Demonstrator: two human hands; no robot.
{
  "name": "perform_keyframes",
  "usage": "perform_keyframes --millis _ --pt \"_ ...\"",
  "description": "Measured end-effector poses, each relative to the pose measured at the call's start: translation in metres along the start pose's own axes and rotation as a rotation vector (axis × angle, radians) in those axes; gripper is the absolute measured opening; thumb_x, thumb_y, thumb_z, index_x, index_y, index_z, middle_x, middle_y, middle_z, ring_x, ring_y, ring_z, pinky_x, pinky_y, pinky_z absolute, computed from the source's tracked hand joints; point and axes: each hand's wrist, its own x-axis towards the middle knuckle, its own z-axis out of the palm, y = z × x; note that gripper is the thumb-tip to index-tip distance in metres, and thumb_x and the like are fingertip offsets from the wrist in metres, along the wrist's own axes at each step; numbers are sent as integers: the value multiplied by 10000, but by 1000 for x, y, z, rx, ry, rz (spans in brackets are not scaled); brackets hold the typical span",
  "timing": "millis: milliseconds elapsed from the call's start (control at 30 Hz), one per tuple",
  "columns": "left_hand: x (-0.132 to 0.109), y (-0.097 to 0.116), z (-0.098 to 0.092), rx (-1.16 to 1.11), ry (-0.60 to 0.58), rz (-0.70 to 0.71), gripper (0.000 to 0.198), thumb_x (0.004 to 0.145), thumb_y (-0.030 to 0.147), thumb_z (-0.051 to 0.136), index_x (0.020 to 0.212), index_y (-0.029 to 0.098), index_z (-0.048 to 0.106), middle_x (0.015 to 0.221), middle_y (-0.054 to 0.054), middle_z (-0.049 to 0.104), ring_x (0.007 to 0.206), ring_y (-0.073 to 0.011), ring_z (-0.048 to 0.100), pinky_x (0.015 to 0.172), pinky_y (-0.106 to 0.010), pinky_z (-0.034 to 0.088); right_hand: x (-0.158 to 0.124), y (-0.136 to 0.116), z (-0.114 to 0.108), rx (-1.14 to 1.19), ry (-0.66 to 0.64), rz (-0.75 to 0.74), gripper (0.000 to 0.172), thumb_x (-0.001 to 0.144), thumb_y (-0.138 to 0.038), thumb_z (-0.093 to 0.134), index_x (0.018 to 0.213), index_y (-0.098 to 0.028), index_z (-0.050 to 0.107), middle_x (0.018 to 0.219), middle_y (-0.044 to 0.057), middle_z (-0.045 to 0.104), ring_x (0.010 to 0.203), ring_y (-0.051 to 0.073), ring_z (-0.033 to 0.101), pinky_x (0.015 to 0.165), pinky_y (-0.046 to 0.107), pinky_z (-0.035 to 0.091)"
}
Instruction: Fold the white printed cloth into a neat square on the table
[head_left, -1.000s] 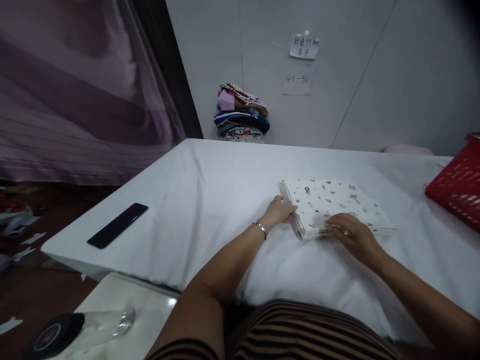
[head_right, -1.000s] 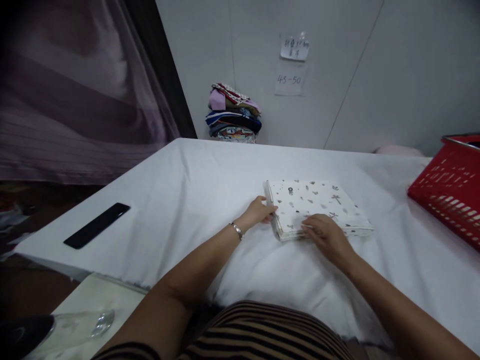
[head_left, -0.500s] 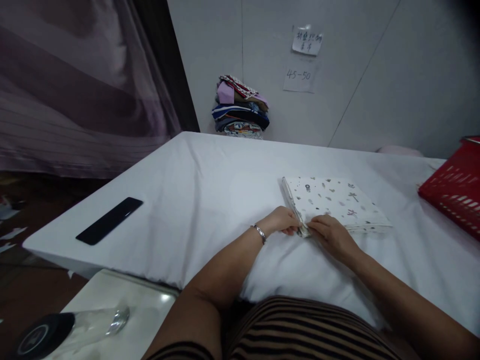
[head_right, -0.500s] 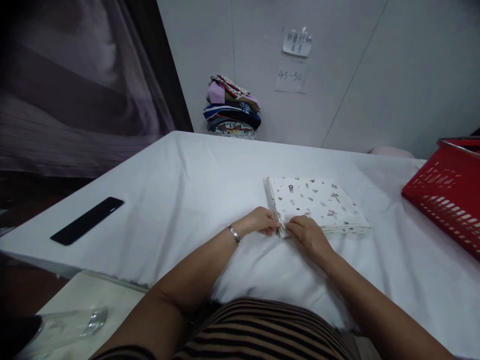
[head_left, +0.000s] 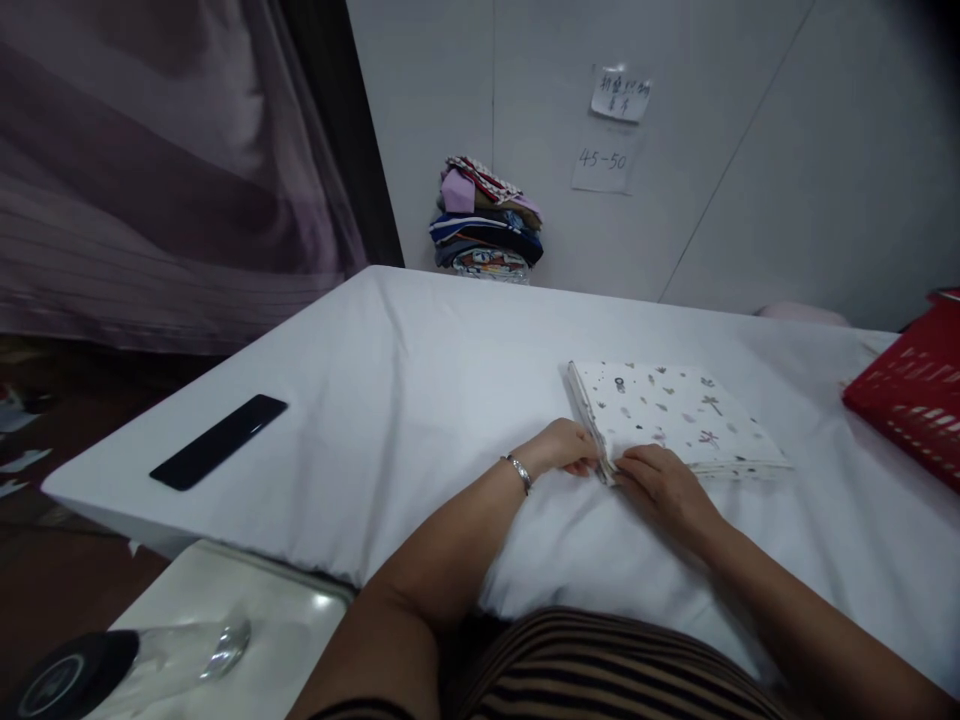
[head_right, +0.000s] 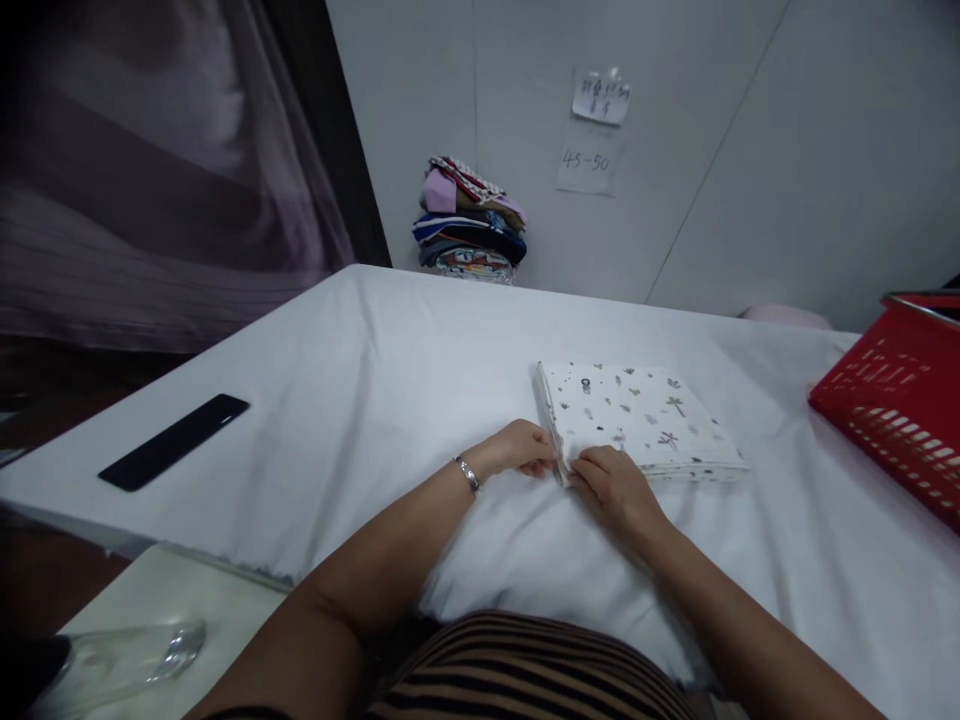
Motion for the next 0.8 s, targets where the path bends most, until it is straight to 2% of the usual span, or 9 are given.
perform_keyframes --millis 167,333,467,567,667,800 --pt "2 -1 -3 -39 102 -4 127 735 204 622 646 123 580 642 -26 640 486 -94 588 492 -208 477 2 3 1 81 6 -4 211 891 -277 449 958 -205 636 897 86 641 815 208 580 690 350 477" --pt "2 -2 2 -21 123 -4 162 727 216 629 607 125 571 638 -26 639 485 -104 596 482 -209 472 3 6 -1 145 8 -45 197 899 -240 433 939 -201 621 891 88 629 804 188 578 682 327 487" --pt "1 0 4 -47 115 -19 127 734 189 613 636 122 567 650 -27 642 498 -100 601 468 -187 466 0 7 3 91 42 -93 191 896 -232 438 940 -196 620 890 93 631 791 193 574 672 338 480" --pt "2 1 5 -90 169 -25 150 763 272 603 759 126 567 698 -37 649 490 -103 599 453 -191 465 -2 6 6 55 22 -115 183 894 -234 448 947 -187 617 877 94 626 766 191 560 648 337 466" --pt "3 -2 8 -75 243 12 325 759 424 604 914 146 539 752 -38 654 465 -115 590 432 -217 471 -1 2 4 54 3 -108 183 893 -228 444 948 -174 609 873 95 614 764 191 547 650 341 454" --pt "7 -6 14 35 318 63 406 717 377 649 1011 155 478 785 -41 643 435 -105 558 394 -207 434 4 -7 -6 114 -15 -53 189 896 -240 423 909 -188 605 857 77 594 772 186 541 673 340 447"
